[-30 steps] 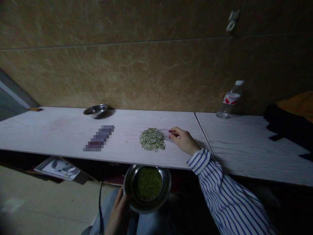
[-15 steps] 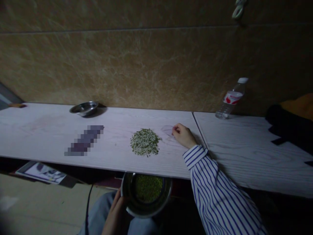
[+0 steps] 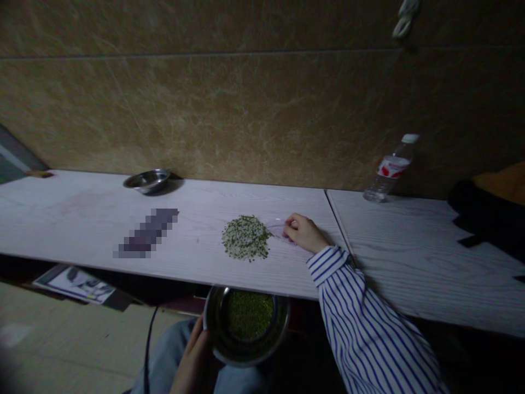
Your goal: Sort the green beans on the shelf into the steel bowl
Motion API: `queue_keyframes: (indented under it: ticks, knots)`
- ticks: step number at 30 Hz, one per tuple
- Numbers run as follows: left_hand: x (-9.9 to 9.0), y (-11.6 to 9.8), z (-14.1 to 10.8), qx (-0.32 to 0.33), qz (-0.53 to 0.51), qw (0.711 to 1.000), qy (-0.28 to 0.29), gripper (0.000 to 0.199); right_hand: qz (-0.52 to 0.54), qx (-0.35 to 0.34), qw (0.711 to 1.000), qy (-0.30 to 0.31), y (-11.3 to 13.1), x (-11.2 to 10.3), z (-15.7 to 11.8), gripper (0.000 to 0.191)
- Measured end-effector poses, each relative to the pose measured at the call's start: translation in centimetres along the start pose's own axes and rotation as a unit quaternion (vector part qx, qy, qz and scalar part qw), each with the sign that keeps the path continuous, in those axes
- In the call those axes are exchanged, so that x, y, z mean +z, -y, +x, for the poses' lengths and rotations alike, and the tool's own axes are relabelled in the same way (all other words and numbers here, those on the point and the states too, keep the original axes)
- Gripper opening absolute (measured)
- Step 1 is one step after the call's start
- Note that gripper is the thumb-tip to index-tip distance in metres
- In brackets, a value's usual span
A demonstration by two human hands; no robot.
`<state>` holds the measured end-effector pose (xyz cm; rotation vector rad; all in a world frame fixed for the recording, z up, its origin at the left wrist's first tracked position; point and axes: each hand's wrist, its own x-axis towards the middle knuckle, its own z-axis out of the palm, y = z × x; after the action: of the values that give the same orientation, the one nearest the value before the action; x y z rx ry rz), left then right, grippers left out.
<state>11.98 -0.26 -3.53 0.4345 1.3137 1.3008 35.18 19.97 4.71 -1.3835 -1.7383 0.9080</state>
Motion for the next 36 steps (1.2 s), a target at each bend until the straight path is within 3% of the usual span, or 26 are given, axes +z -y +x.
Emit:
queue_keyframes:
  ticks: [13,25,36]
  knots:
    - [0.5,-0.9,-0.3,-0.072,-0.023,0.997,-0.027,0.060,0.054,0.015,0.996,0.076,1.3,1.0,-1.0,0.009]
    - [1.1,-2.1,-1.3,-0.050,-0.020,0.999,0.005,0.063,0.053,0.008,0.990,0.130,2.1,1.4,-1.7,0.013]
    - [0.3,-1.6,-0.9,-0.067,-0.040,0.997,0.024,0.064,0.065,-0.003,0.985,0.160,2.9,2.0,-2.3,0.015]
